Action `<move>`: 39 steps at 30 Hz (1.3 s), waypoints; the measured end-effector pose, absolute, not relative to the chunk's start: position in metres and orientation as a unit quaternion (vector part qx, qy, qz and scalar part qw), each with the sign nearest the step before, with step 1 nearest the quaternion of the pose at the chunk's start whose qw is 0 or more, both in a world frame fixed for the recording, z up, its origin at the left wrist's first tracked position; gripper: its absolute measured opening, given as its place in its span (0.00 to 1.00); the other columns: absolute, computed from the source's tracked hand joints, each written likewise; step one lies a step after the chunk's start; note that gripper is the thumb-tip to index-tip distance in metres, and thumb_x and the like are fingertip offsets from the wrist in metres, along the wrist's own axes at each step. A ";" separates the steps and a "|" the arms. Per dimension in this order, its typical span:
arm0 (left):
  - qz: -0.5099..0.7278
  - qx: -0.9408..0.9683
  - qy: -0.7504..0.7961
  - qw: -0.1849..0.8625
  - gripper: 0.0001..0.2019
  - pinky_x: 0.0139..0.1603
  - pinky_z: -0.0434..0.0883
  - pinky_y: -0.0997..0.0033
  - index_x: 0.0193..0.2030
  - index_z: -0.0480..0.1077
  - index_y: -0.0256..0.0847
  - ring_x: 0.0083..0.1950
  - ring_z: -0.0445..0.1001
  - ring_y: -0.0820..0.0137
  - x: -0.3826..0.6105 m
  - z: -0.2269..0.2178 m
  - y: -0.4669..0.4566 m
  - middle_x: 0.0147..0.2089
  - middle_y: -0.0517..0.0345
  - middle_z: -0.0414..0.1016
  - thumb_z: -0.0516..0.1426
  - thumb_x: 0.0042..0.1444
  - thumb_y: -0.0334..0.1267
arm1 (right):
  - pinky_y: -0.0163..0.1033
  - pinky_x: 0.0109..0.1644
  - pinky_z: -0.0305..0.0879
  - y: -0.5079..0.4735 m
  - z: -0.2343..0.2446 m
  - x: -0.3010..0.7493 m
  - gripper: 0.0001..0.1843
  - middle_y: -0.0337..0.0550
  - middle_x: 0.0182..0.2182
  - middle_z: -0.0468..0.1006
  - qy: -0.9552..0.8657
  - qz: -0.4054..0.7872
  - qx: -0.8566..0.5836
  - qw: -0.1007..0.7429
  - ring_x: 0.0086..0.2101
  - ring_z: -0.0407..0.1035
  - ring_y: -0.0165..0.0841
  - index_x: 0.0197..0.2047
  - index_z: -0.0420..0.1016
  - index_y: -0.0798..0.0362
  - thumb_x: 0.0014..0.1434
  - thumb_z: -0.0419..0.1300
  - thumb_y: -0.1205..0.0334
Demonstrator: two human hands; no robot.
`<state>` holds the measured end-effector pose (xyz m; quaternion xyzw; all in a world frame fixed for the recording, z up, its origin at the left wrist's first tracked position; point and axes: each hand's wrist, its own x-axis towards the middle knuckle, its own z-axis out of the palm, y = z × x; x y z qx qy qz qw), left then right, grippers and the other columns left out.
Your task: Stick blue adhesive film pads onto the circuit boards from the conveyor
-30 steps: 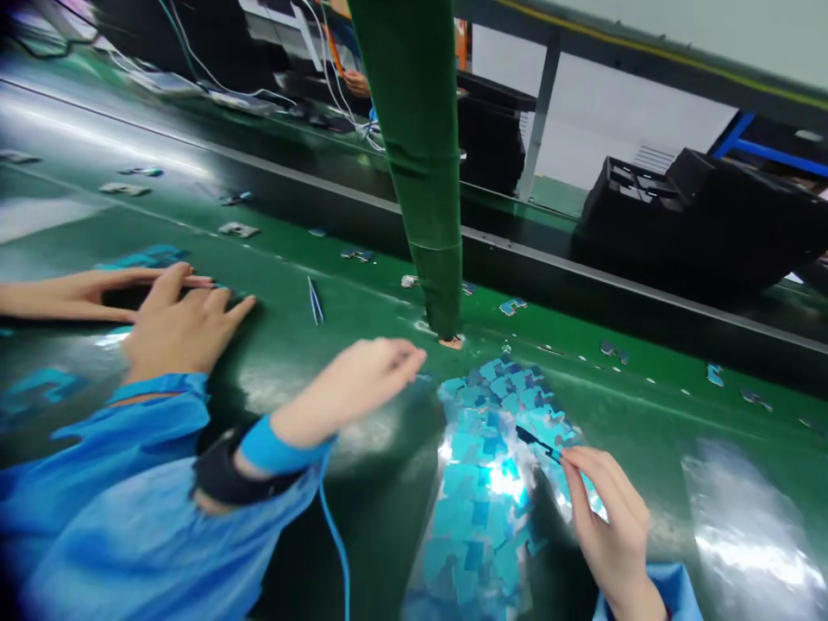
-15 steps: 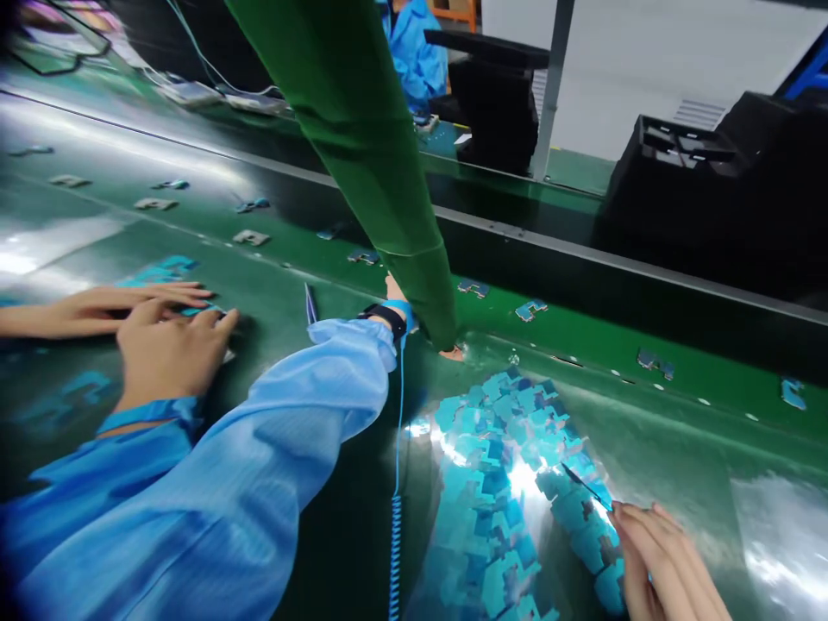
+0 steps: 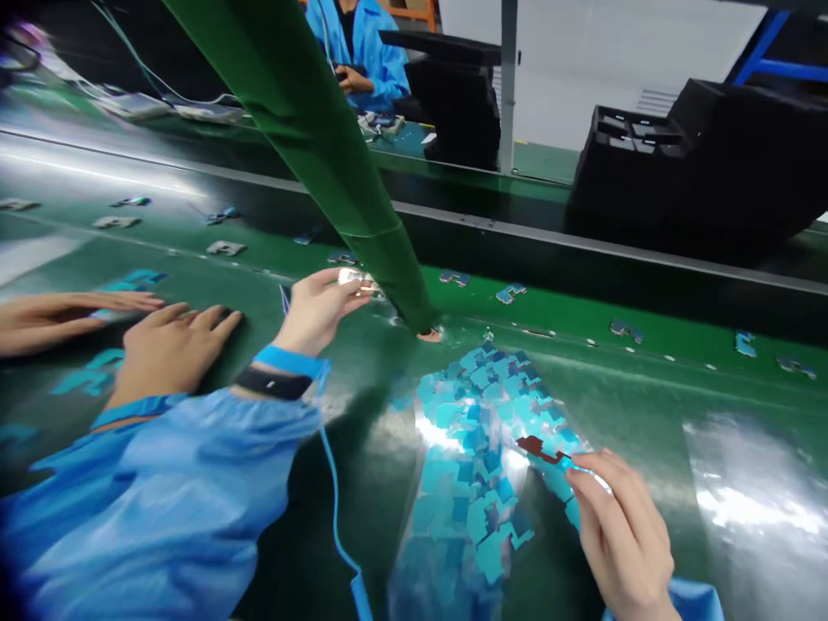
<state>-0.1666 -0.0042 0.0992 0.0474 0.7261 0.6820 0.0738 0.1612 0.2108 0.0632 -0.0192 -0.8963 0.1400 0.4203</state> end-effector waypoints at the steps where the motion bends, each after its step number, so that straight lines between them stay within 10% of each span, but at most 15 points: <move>1: 0.687 0.053 0.720 0.086 0.11 0.51 0.73 0.64 0.47 0.73 0.35 0.49 0.76 0.66 -0.156 0.097 -0.005 0.45 0.57 0.78 0.59 0.60 0.39 | 0.42 0.43 0.74 0.209 0.064 0.164 0.13 0.43 0.32 0.78 -0.895 0.156 -0.027 0.417 0.35 0.76 0.34 0.37 0.75 0.52 0.55 0.59 0.80; 4: 0.706 0.053 0.699 0.100 0.10 0.51 0.72 0.78 0.41 0.76 0.37 0.48 0.78 0.71 -0.113 0.095 -0.022 0.38 0.63 0.82 0.63 0.54 0.37 | 0.38 0.41 0.74 0.206 0.064 0.174 0.11 0.42 0.31 0.79 -0.882 0.254 -0.096 0.386 0.34 0.76 0.33 0.36 0.76 0.51 0.56 0.60 0.77; 10: 0.726 0.059 0.655 0.200 0.25 0.41 0.79 0.75 0.54 0.72 0.40 0.40 0.82 0.67 -0.028 0.093 -0.023 0.35 0.57 0.84 0.68 0.48 0.37 | 0.30 0.30 0.73 0.212 0.058 0.186 0.04 0.39 0.29 0.81 -0.793 0.438 -0.292 0.308 0.27 0.75 0.29 0.34 0.79 0.49 0.52 0.68 0.63; 19: 0.725 0.074 0.477 0.491 0.14 0.43 0.79 0.76 0.48 0.75 0.42 0.44 0.82 0.68 0.023 0.056 0.027 0.38 0.58 0.85 0.64 0.54 0.33 | 0.29 0.28 0.74 0.187 0.064 0.156 0.03 0.38 0.23 0.81 -0.706 0.589 -0.296 0.260 0.24 0.75 0.28 0.29 0.80 0.52 0.48 0.69 0.66; 39: 0.673 0.137 0.581 0.437 0.18 0.45 0.79 0.74 0.50 0.74 0.45 0.41 0.83 0.67 0.035 0.053 0.015 0.42 0.59 0.84 0.63 0.51 0.30 | 0.34 0.41 0.77 0.170 0.068 0.147 0.09 0.35 0.31 0.83 -0.774 0.529 -0.272 0.218 0.34 0.78 0.30 0.32 0.82 0.48 0.51 0.67 0.73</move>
